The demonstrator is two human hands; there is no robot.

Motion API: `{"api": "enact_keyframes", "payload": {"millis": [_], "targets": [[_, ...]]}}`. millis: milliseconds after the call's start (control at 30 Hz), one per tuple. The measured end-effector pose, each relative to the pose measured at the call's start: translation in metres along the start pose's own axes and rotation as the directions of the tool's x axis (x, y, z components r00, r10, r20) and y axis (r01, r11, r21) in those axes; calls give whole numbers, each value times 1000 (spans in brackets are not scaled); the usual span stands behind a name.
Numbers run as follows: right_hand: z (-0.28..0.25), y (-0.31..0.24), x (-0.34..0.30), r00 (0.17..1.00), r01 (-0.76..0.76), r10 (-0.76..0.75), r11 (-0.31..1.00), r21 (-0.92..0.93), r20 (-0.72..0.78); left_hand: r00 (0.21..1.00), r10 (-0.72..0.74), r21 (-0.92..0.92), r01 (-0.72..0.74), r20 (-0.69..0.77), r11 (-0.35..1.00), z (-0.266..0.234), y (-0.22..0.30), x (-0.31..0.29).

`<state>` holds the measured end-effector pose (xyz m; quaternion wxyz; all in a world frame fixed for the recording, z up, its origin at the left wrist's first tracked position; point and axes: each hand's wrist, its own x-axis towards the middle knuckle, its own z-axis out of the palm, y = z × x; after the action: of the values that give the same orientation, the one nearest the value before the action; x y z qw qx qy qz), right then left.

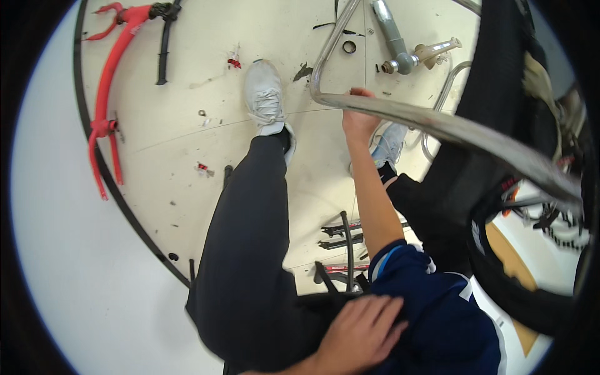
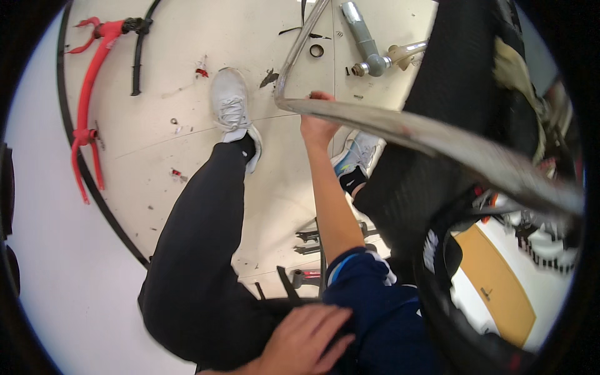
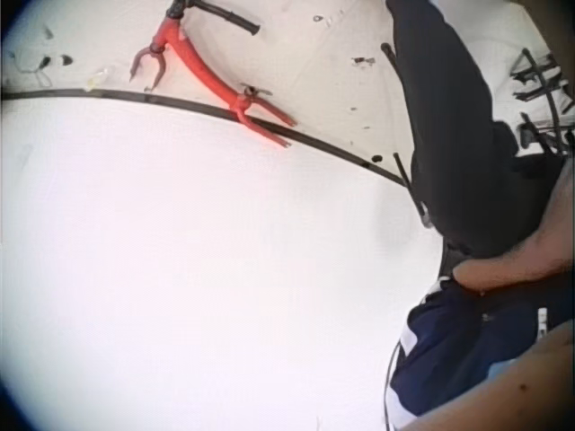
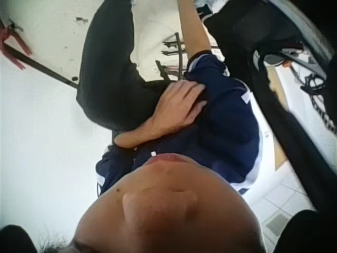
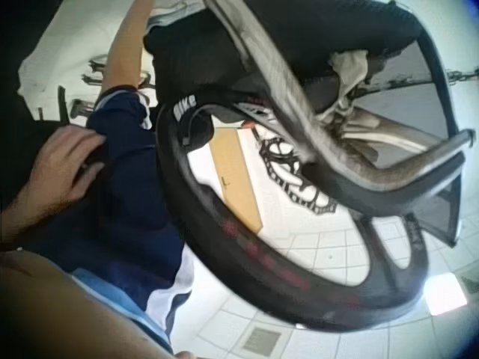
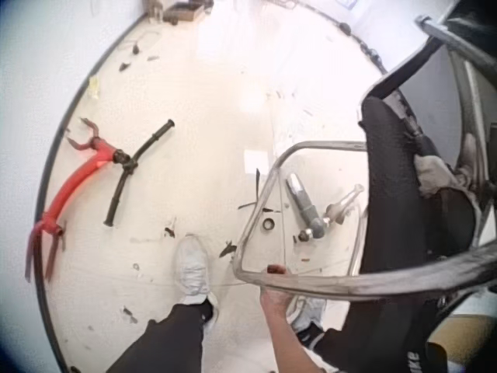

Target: The person assembles a bicycle by attaching the handlebar to the fork and then installing the front wheel with a disc brake rotor. They use an Allen key to tighten bolts on the handlebar stem and the wheel hub, securing the components in place.

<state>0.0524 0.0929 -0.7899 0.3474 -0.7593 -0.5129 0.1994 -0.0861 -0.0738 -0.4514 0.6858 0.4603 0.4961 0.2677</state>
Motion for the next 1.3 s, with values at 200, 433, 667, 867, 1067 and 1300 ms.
{"api": "enact_keyframes", "payload": {"millis": [200,433,667,867,1067,1300], "targets": [[-101,-38,-79,949,-312,304,871,380,82,975,94,280,-34,-202,959,-5,-18,3],[-231,-139,-115,999,48,-35,866,498,-35,951,114,162,-69,-288,984,18,-13,9],[-330,-166,-60,969,221,-143,863,455,-200,948,245,186,-208,-204,960,44,33,43],[-377,-177,60,926,333,-200,830,447,-319,688,607,290,-533,-399,795,57,135,123],[-358,-169,117,966,231,-66,648,725,-249,400,846,669,-525,-352,526,40,199,194],[-333,-150,118,960,-17,256,472,882,-118,342,862,569,-649,-374,505,32,177,210]]}}
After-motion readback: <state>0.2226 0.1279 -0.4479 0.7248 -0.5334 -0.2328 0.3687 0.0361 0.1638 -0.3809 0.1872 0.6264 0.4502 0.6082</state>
